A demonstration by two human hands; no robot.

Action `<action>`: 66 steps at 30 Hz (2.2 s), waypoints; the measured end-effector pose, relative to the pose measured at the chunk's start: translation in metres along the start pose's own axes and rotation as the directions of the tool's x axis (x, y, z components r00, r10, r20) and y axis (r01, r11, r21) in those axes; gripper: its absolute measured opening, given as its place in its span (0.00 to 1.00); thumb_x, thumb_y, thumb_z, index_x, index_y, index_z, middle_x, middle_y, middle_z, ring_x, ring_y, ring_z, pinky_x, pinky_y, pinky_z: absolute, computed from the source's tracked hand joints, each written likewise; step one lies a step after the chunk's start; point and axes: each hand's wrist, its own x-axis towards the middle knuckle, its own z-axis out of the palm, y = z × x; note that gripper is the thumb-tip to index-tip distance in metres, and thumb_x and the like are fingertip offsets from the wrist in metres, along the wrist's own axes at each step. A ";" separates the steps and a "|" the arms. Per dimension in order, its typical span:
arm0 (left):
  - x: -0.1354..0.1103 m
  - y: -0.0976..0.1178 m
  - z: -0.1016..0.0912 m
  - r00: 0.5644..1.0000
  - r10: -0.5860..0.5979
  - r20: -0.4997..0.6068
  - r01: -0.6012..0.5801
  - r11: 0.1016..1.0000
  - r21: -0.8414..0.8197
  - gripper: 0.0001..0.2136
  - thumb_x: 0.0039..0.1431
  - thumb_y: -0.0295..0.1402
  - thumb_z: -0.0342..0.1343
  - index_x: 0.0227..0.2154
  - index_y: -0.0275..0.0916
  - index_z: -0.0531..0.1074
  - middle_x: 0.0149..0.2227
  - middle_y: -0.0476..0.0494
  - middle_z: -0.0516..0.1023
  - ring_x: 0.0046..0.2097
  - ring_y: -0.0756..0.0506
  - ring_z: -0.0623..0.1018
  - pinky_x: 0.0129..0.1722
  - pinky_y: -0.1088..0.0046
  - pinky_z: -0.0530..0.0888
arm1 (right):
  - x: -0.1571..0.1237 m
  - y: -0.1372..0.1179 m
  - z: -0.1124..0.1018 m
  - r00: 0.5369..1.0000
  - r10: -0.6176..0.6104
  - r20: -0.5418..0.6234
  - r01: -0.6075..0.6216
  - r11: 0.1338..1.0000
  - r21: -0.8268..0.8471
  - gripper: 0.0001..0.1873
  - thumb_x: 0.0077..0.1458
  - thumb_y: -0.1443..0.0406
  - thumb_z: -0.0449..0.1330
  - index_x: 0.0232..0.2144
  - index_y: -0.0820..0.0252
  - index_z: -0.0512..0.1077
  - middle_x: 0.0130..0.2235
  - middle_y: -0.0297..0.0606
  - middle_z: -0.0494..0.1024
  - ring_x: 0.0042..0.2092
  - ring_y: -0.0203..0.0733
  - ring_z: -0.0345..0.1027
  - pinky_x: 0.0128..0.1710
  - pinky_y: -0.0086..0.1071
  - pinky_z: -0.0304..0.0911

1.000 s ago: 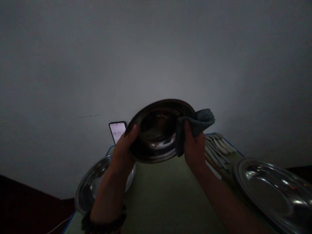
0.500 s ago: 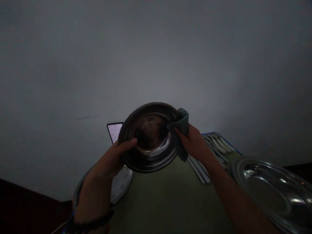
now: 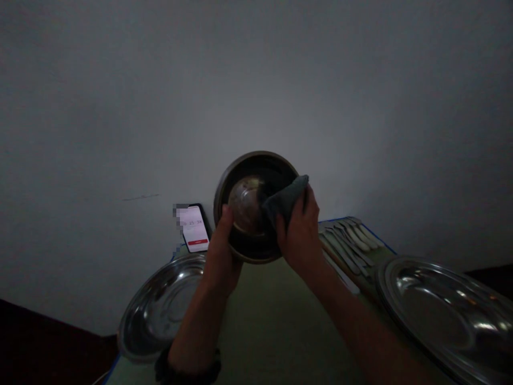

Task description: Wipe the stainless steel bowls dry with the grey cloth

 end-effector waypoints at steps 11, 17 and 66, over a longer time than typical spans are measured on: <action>0.004 0.001 -0.001 0.997 0.050 -0.059 -0.047 0.997 0.057 0.20 0.57 0.48 0.54 0.46 0.42 0.76 0.44 0.44 0.83 0.57 0.39 0.74 0.54 0.64 0.73 | 0.020 0.017 -0.024 0.995 -0.019 -0.101 0.027 0.997 0.075 0.39 0.52 0.67 0.61 0.63 0.56 0.50 0.59 0.51 0.55 0.59 0.55 0.56 0.56 0.51 0.59; 0.006 0.006 -0.010 0.996 -0.091 -0.021 0.092 0.994 0.051 0.23 0.57 0.48 0.54 0.48 0.37 0.75 0.40 0.38 0.83 0.49 0.39 0.79 0.51 0.64 0.75 | 0.024 0.037 -0.023 0.971 -0.148 -0.190 0.195 0.945 0.261 0.25 0.56 0.63 0.60 0.54 0.52 0.58 0.53 0.42 0.69 0.54 0.46 0.65 0.52 0.44 0.65; 0.009 0.003 -0.023 0.948 -0.314 0.045 0.293 0.921 0.257 0.27 0.59 0.53 0.50 0.50 0.37 0.73 0.45 0.35 0.82 0.51 0.37 0.78 0.50 0.60 0.73 | 0.000 0.008 -0.008 0.947 0.031 0.320 0.083 0.938 -0.338 0.31 0.53 0.63 0.65 0.59 0.57 0.65 0.47 0.51 0.68 0.48 0.56 0.64 0.46 0.47 0.62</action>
